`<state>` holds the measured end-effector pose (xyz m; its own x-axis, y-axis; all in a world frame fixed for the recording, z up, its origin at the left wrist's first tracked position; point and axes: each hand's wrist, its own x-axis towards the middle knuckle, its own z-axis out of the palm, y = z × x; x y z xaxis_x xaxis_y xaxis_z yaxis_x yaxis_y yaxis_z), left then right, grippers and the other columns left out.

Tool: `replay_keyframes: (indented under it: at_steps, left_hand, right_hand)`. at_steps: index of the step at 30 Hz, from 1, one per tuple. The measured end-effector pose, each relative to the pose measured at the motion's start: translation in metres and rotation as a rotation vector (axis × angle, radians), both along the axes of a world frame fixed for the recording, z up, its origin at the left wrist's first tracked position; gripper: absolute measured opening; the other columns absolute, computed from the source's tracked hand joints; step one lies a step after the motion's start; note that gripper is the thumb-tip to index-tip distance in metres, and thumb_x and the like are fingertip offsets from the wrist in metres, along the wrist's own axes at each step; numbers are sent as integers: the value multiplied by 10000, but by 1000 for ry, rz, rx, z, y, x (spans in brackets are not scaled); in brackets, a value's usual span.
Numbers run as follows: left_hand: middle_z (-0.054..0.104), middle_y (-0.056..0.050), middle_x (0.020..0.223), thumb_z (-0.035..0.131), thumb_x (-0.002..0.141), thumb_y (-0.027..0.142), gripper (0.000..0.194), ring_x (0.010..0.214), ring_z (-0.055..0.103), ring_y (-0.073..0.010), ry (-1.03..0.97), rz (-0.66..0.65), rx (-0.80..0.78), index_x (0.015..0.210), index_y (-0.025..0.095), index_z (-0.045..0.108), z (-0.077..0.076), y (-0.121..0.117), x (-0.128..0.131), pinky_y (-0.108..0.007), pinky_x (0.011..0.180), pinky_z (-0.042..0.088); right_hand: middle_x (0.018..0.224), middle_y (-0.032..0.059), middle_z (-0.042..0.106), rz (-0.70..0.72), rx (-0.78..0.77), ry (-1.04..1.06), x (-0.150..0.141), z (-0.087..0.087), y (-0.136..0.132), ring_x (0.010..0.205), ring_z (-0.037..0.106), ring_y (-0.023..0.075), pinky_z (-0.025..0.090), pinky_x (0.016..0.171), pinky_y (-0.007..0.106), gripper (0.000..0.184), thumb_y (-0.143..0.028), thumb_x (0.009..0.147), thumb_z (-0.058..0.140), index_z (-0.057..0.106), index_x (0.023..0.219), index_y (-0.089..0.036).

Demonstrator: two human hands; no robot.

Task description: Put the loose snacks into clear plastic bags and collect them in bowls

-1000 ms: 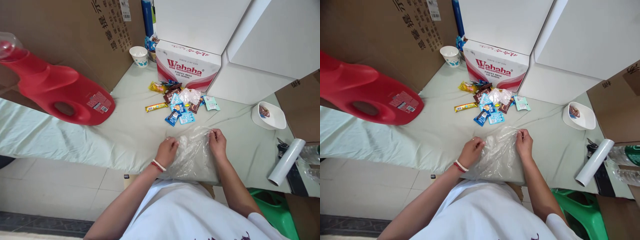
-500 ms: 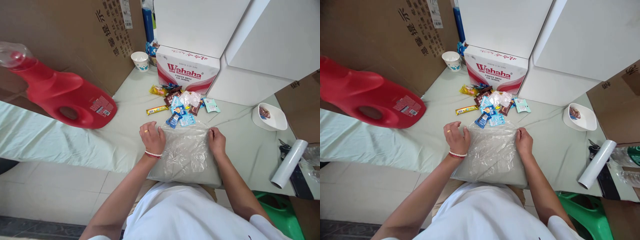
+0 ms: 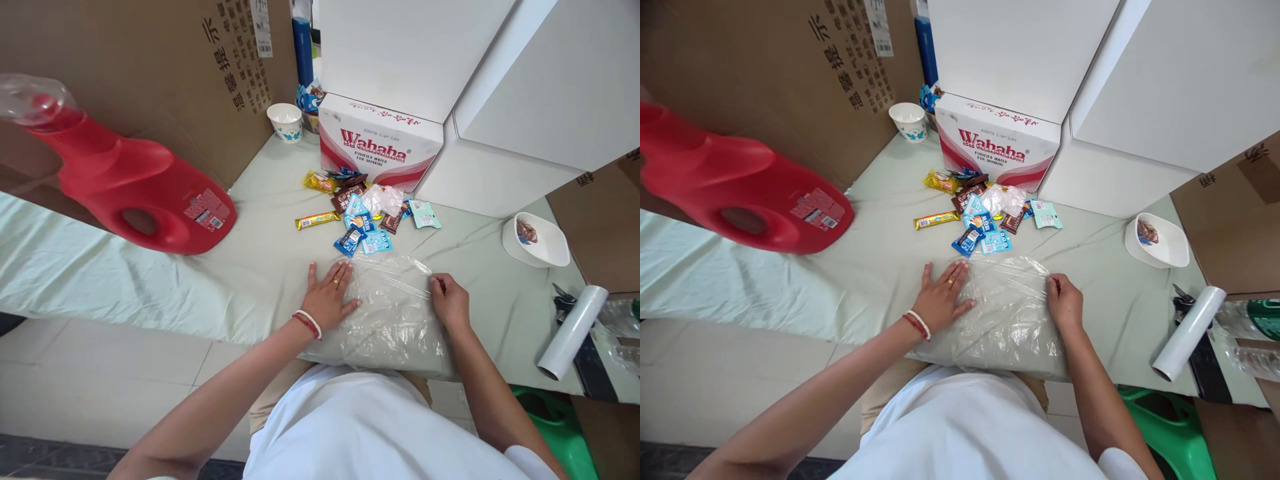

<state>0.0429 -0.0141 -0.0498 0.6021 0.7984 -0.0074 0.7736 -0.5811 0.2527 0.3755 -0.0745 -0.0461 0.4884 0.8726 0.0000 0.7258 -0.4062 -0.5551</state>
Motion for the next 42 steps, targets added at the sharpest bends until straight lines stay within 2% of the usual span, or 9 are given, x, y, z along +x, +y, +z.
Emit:
replay_keyframes:
  at_steps: [8,13,16,22,29,32,35,38,42]
  left_hand:
    - [208,-165,1713,525,891,708,951,1588,199,-347,-27,-205,-130,1643,209,224,1,20,-20,-689,1215,-153]
    - [206,-168,1716,602,851,404,920,1598,192,-314,-46,-290,-295,1643,186,187,11,45,-24,-663,1243,-81]
    - [287,-115,1700,490,867,254,710,1588,243,-242,-111,-274,-393,1565,222,364,18,59,-25,-624,1268,-21]
    - [444,-74,1627,301,1022,319,401,1555,324,-251,-117,-70,-339,1192,224,652,32,51,3,-711,1240,10]
    - [339,-128,1674,411,1017,425,464,1562,293,-305,-59,139,-110,1393,199,564,17,10,24,-759,1229,41]
    - [307,-144,1684,357,1034,444,551,1574,265,-300,-57,102,-73,1512,192,464,5,5,16,-749,1234,9]
    - [272,-174,1693,356,1018,550,681,1588,214,-334,-40,40,-33,1593,185,350,-2,4,11,-762,1218,-26]
    - [232,-200,1700,353,971,689,862,1592,174,-371,-18,16,-5,1635,151,244,-4,3,8,-759,1214,-45]
    - [227,-220,1697,330,931,774,997,1595,151,-377,16,-25,-17,1645,96,177,-3,3,3,-722,1231,-61]
  right_hand:
    - [1066,133,690,114,184,-340,-10,66,22,838,619,240,494,779,380,342,-389,962,476,730,1064,-183]
    - [1210,105,714,1078,159,-133,-115,74,6,1110,622,238,530,960,388,273,-271,1020,498,720,1170,-216]
    - [1388,87,657,1314,16,-107,-159,51,-13,1330,531,253,443,1143,420,300,-332,1014,575,703,1247,-194]
    - [1590,105,480,1298,-22,-128,-198,20,-32,1512,340,271,210,1287,496,478,-419,1032,546,580,1441,-174]
    - [1356,87,677,1347,-99,-89,-204,33,-28,1296,556,282,359,1192,464,364,-358,966,641,688,1296,-212]
    - [1113,19,766,1356,-185,-77,-177,61,9,1072,664,224,499,991,354,231,-309,1006,565,755,1134,-283]
    - [1345,88,679,1060,-90,-289,-157,80,73,1181,614,273,516,901,366,400,-202,1006,493,639,1374,-259]
    - [1615,126,426,1035,-63,-504,-155,78,137,1371,464,339,482,983,439,556,-99,964,456,504,1510,-194]
    - [1365,173,627,1132,-161,-613,-160,73,178,1240,527,359,454,969,476,475,-88,968,417,588,1410,-128]
